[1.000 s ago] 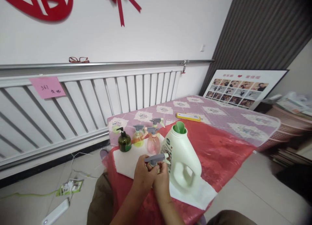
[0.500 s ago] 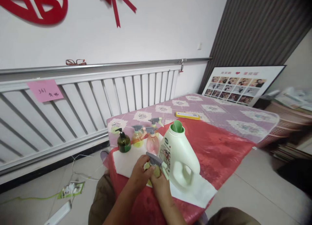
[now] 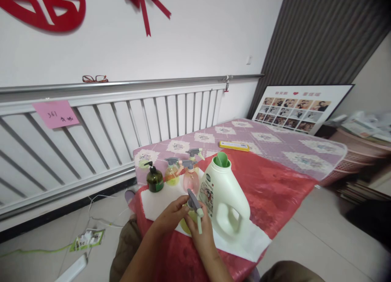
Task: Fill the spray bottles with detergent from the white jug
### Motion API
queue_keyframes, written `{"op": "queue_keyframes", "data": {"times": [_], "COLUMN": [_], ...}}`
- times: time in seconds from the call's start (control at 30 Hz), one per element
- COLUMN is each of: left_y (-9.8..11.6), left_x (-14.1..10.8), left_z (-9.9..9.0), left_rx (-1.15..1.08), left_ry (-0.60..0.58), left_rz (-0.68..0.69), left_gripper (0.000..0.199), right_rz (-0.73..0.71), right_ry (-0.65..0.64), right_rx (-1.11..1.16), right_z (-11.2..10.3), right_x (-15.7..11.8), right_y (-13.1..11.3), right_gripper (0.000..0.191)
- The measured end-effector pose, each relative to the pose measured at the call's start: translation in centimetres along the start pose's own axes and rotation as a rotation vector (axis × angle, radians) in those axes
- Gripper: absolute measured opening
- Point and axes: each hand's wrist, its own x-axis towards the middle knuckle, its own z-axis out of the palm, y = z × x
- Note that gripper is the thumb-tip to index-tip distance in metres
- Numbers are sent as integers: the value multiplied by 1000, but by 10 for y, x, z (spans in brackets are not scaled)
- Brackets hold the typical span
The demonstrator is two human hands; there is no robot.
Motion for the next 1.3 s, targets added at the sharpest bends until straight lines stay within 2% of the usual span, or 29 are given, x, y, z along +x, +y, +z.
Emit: {"op": "queue_keyframes", "data": {"times": [0.1,0.3,0.4,0.47,0.6,0.8,0.93,1.07,1.2,1.3], "left_y": [-8,-39,-53,-59,-65,-62,-54,-51,-51,-52], "left_x": [-2,-16,-26,-31,-31,-23,-24,-25,-25,-26], "left_z": [1,-3,0,5,20,32,34,35,36,36], "left_rx": [-80,-159,-110,-4,180,165,138,112,48,-7], "left_ry": [80,257,264,279,351,406,413,433,412,393], "left_rz": [6,11,-35,-47,-4,-32,-47,-12,11,10], "left_gripper": [46,51,60,72,89,80,77,74,74,75], "right_rz": [4,103,119,127,111,137,135,120,101,95], "right_ry": [-34,-144,-230,-292,-348,-460,-450,-367,-280,-254], "right_rx": [3,79,125,189,218,160,126,142,144,149], "right_z": [-2,-16,-28,-36,-44,-39,-34,-27,-19,-17], "right_x": [1,10,14,16,24,35,37,38,38,36], "right_y": [-1,10,15,15,8,-13,-13,-4,3,4], "right_gripper": [35,61,58,58,57,51,41,35,34,41]}}
